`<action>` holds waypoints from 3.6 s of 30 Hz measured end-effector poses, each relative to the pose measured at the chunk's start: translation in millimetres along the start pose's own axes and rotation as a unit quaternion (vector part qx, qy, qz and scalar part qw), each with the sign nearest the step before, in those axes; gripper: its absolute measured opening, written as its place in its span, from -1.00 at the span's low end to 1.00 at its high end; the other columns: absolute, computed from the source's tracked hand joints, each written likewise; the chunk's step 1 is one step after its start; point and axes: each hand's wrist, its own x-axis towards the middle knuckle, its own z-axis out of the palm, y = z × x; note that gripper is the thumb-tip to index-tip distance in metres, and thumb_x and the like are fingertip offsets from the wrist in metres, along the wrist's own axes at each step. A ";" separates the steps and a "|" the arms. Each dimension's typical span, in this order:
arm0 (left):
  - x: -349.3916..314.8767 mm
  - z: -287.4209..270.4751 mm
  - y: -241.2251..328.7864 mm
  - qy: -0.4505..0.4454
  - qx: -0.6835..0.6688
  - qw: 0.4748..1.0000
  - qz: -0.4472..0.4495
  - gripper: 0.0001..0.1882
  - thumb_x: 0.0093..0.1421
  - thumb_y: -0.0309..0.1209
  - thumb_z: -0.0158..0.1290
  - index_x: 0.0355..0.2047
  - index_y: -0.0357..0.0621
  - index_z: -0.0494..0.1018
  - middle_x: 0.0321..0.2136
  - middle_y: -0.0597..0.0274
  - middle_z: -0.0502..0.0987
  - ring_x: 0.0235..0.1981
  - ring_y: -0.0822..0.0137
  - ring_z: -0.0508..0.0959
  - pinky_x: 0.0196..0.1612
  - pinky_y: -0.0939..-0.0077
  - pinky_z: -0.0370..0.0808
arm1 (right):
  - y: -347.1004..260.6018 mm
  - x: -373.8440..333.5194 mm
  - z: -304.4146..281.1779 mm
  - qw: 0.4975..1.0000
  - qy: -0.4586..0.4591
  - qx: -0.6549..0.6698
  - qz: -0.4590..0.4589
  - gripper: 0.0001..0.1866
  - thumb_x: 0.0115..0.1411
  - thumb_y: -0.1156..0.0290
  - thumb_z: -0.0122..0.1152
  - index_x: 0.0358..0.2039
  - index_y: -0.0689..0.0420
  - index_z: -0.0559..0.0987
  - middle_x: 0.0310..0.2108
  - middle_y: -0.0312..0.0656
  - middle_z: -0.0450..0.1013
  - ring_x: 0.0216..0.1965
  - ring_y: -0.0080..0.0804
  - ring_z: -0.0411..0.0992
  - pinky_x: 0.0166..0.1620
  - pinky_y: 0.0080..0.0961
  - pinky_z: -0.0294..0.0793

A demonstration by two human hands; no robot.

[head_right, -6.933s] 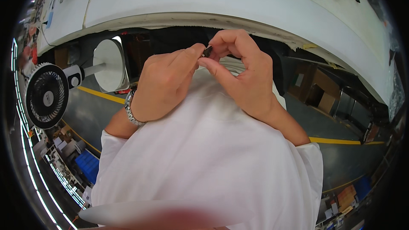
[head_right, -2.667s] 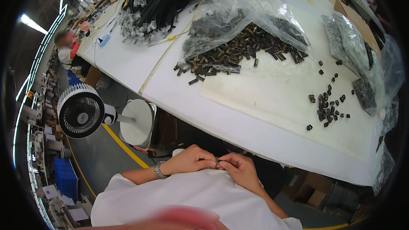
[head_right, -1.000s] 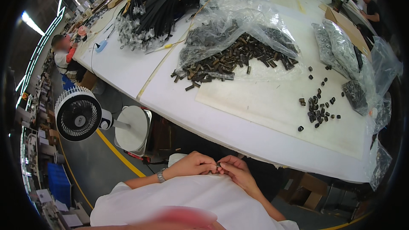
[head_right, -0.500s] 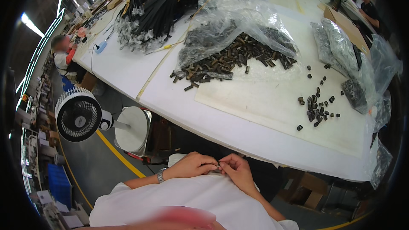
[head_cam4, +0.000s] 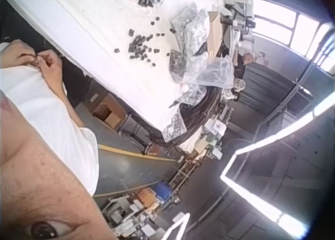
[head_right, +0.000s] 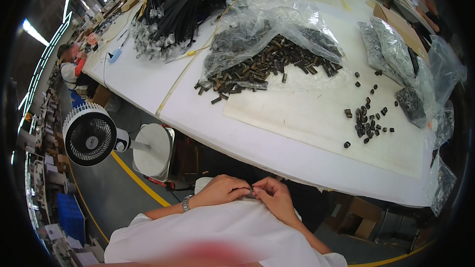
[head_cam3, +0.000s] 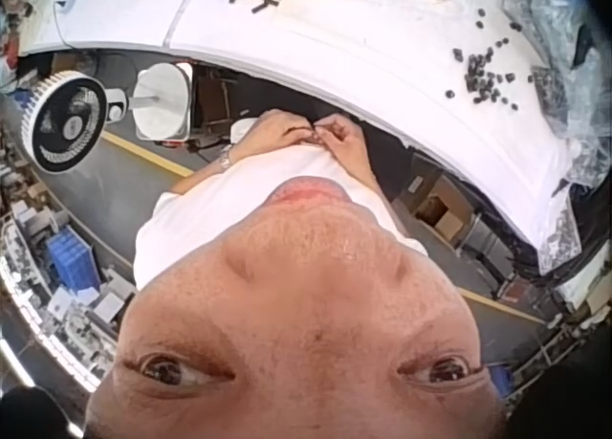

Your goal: Assembling small metal components using tweezers at a workshop station.

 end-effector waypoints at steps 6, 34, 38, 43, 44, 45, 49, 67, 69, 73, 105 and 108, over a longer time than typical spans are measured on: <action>-1.6 3.3 -1.1 0.017 0.020 1.000 0.006 -0.78 0.36 -0.26 0.18 -0.23 -0.16 0.65 -0.39 0.01 0.66 -0.36 -0.10 0.65 -0.28 0.12 0.55 | -1.3 -0.9 2.2 1.000 0.006 -0.020 -0.009 -0.91 0.38 0.55 0.28 -0.13 0.27 0.61 -0.29 -0.24 0.63 -0.25 -0.61 0.57 -0.15 -0.64 0.55; -2.0 3.2 4.8 0.076 0.091 0.992 0.039 -0.84 0.33 -0.30 0.19 -0.29 -0.10 0.67 -0.43 0.10 0.68 -0.42 -0.01 0.66 -0.35 0.17 0.57 | -18.8 -2.3 6.8 0.999 0.017 0.028 -0.014 -0.85 0.34 0.57 0.33 -0.11 0.29 0.62 -0.33 -0.21 0.63 -0.29 -0.57 0.58 -0.16 -0.59 0.57; -4.4 4.2 2.1 0.062 0.074 0.995 0.030 -0.85 0.34 -0.30 0.18 -0.27 -0.06 0.68 -0.41 0.13 0.69 -0.42 0.02 0.67 -0.35 0.22 0.58 | -19.9 -3.7 5.1 1.000 0.002 0.031 0.004 -0.83 0.37 0.54 0.32 -0.08 0.32 0.64 -0.29 -0.17 0.67 -0.26 -0.55 0.60 -0.12 -0.60 0.57; -5.2 8.7 -1.9 0.061 0.055 0.996 0.040 -0.85 0.34 -0.30 0.18 -0.27 -0.05 0.69 -0.38 0.13 0.70 -0.41 0.03 0.68 -0.34 0.22 0.58 | -15.5 -5.5 4.9 1.000 0.004 -0.006 -0.012 -0.84 0.39 0.55 0.28 -0.08 0.35 0.64 -0.31 -0.15 0.67 -0.28 -0.53 0.60 -0.12 -0.59 0.59; -5.6 9.8 -2.9 0.062 0.056 0.996 0.039 -0.85 0.34 -0.30 0.17 -0.27 -0.05 0.68 -0.39 0.12 0.70 -0.40 0.02 0.67 -0.34 0.21 0.58 | -14.6 -5.4 5.0 1.000 0.005 -0.007 -0.013 -0.84 0.39 0.55 0.28 -0.08 0.35 0.64 -0.31 -0.15 0.67 -0.28 -0.53 0.60 -0.12 -0.59 0.59; -6.1 10.5 -3.2 0.065 0.058 0.995 0.037 -0.85 0.34 -0.30 0.17 -0.27 -0.05 0.68 -0.39 0.12 0.69 -0.40 0.01 0.67 -0.34 0.19 0.58 | -13.6 -5.4 5.4 1.000 0.005 -0.013 -0.020 -0.84 0.38 0.56 0.28 -0.08 0.35 0.64 -0.31 -0.15 0.67 -0.28 -0.54 0.60 -0.13 -0.59 0.59; -5.7 10.3 0.2 0.078 0.072 0.994 0.040 -0.84 0.35 -0.29 0.17 -0.27 -0.06 0.67 -0.41 0.10 0.68 -0.40 -0.01 0.67 -0.33 0.17 0.58 | -12.6 -4.3 7.0 0.999 0.018 -0.010 -0.027 -0.86 0.38 0.57 0.28 -0.10 0.34 0.64 -0.32 -0.16 0.66 -0.28 -0.54 0.60 -0.15 -0.59 0.59; 0.0 10.0 1.3 0.077 0.081 0.994 0.023 -0.85 0.31 -0.32 0.17 -0.27 -0.09 0.65 -0.41 0.03 0.67 -0.37 -0.05 0.66 -0.30 0.10 0.57 | -20.4 -4.7 9.3 0.993 0.045 -0.093 -0.054 -0.85 0.32 0.57 0.35 -0.11 0.31 0.65 -0.29 -0.19 0.67 -0.28 -0.56 0.58 -0.16 -0.58 0.56; 1.0 11.0 -0.1 0.076 0.084 0.993 0.030 -0.85 0.31 -0.32 0.16 -0.27 -0.09 0.64 -0.42 0.02 0.66 -0.37 -0.05 0.66 -0.31 0.10 0.57 | -20.8 -4.0 7.9 0.987 0.043 -0.140 -0.065 -0.84 0.33 0.55 0.36 -0.11 0.31 0.65 -0.28 -0.17 0.68 -0.25 -0.57 0.60 -0.14 -0.58 0.58; 4.5 9.3 2.1 0.073 0.092 0.993 0.030 -0.85 0.31 -0.32 0.15 -0.28 -0.10 0.64 -0.43 0.03 0.66 -0.38 -0.05 0.66 -0.32 0.09 0.57 | -19.2 -0.9 5.0 0.978 0.044 -0.188 -0.084 -0.84 0.32 0.58 0.35 -0.11 0.32 0.64 -0.30 -0.17 0.68 -0.28 -0.55 0.61 -0.17 -0.57 0.58; 4.9 19.5 -5.6 0.068 0.145 0.987 0.019 -0.85 0.32 -0.35 0.12 -0.30 -0.14 0.60 -0.42 0.03 0.66 -0.36 -0.06 0.67 -0.33 0.09 0.57 | -18.2 2.1 8.3 0.984 0.038 -0.172 -0.037 -0.89 0.36 0.60 0.28 -0.16 0.37 0.58 -0.31 -0.06 0.71 -0.33 -0.46 0.67 -0.24 -0.54 0.64; 4.9 19.3 -2.3 0.061 0.152 0.987 0.005 -0.84 0.32 -0.35 0.11 -0.31 -0.16 0.59 -0.44 -0.02 0.65 -0.38 -0.09 0.66 -0.34 0.07 0.57 | -15.1 2.2 7.9 0.986 0.038 -0.156 -0.035 -0.90 0.36 0.60 0.28 -0.16 0.36 0.59 -0.31 -0.06 0.71 -0.35 -0.47 0.66 -0.25 -0.54 0.63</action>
